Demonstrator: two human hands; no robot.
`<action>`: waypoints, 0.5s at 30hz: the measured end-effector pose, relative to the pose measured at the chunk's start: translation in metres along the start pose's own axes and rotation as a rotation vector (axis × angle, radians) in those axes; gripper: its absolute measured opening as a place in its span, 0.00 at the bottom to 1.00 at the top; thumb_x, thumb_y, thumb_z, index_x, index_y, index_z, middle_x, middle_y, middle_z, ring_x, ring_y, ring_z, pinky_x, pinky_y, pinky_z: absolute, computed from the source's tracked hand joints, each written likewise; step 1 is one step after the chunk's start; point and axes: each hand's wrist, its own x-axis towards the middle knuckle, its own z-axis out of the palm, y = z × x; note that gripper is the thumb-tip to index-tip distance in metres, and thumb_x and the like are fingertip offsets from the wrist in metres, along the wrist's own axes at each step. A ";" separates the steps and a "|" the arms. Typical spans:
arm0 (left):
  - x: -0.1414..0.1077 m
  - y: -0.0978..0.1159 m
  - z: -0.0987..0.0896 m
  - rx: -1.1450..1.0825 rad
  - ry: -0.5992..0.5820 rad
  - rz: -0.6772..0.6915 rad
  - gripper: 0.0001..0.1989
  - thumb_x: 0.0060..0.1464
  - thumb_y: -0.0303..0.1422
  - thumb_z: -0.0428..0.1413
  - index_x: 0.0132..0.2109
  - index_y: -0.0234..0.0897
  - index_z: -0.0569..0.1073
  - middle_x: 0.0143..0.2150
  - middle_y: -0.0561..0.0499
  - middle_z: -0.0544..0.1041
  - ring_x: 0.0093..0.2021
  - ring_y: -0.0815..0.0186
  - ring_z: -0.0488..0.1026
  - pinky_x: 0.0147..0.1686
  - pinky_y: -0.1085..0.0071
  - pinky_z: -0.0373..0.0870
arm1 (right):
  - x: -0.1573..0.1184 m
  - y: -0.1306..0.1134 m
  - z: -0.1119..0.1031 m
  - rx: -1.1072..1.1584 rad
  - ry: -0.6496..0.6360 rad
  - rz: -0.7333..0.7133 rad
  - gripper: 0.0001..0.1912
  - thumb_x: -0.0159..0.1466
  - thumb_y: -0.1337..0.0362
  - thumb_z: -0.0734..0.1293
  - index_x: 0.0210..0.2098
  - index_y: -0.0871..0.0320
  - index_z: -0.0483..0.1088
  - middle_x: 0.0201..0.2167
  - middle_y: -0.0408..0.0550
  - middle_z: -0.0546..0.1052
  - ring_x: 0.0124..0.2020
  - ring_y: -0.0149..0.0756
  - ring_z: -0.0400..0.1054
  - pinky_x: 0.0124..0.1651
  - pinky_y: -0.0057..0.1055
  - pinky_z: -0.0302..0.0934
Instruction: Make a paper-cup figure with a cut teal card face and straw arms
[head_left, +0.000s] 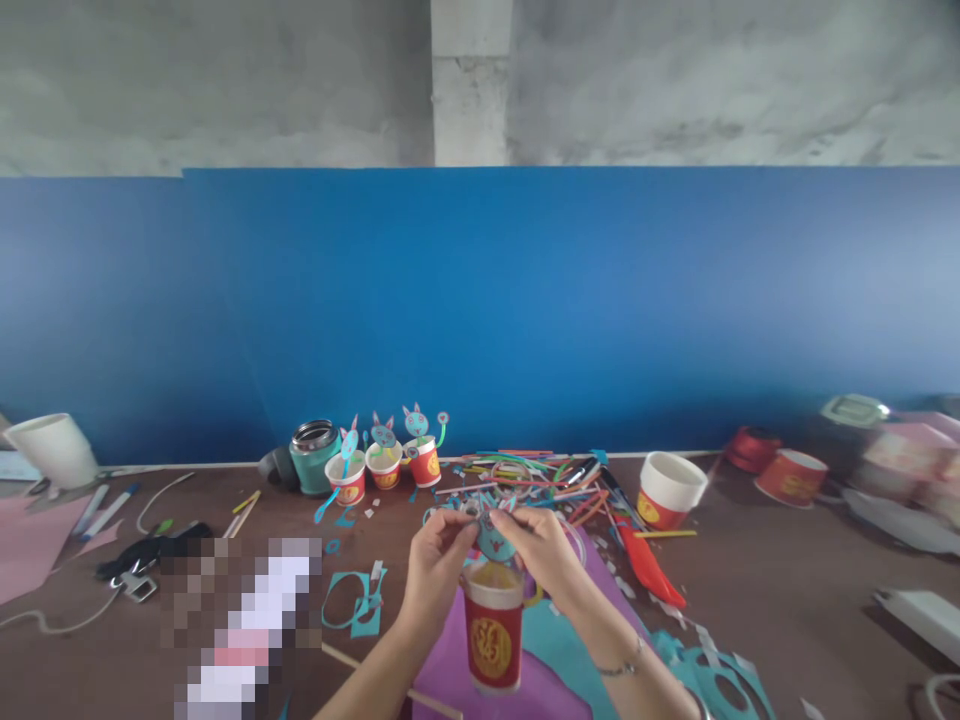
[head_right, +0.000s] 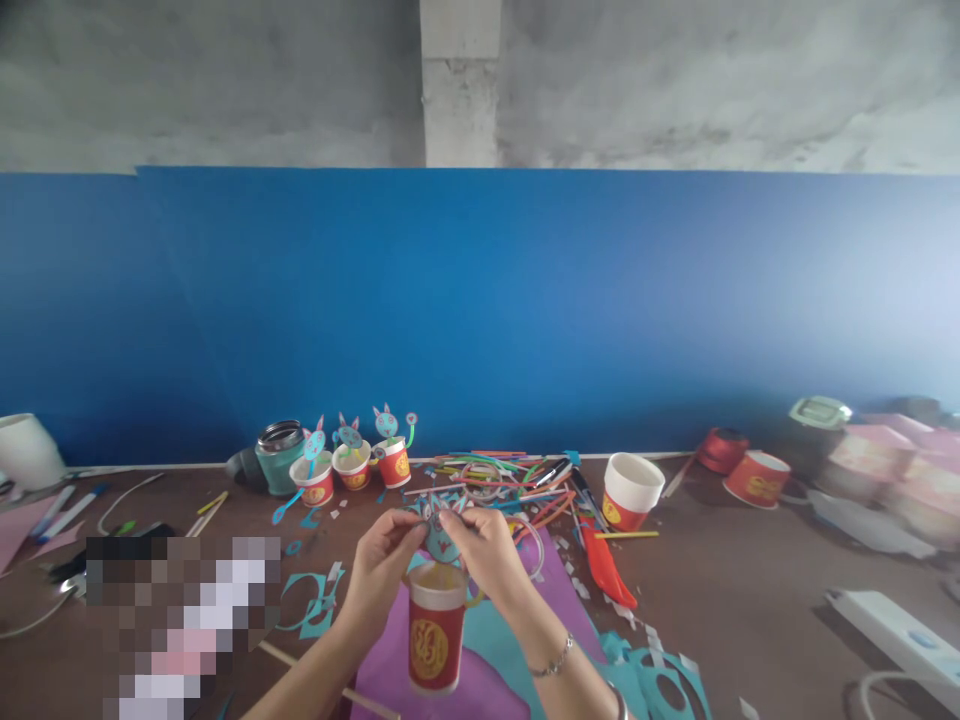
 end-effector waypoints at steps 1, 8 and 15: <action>-0.001 0.000 0.001 0.004 0.010 0.021 0.07 0.47 0.34 0.60 0.31 0.35 0.73 0.25 0.54 0.74 0.28 0.69 0.70 0.30 0.75 0.66 | -0.001 -0.001 0.001 0.030 -0.004 0.025 0.25 0.57 0.48 0.62 0.13 0.56 0.54 0.08 0.36 0.56 0.13 0.25 0.50 0.18 0.25 0.43; -0.005 0.004 0.004 0.005 0.028 0.048 0.08 0.50 0.37 0.58 0.31 0.37 0.69 0.25 0.56 0.70 0.26 0.70 0.69 0.28 0.77 0.65 | 0.002 0.000 -0.001 0.253 0.004 0.146 0.23 0.53 0.46 0.65 0.15 0.57 0.60 0.09 0.35 0.57 0.12 0.24 0.49 0.18 0.25 0.41; -0.004 0.009 0.006 -0.069 0.001 -0.120 0.15 0.44 0.38 0.62 0.35 0.39 0.66 0.24 0.56 0.73 0.23 0.70 0.70 0.19 0.79 0.63 | 0.001 -0.008 -0.008 0.043 -0.022 0.025 0.25 0.55 0.47 0.64 0.12 0.56 0.54 0.09 0.36 0.54 0.14 0.24 0.48 0.18 0.25 0.42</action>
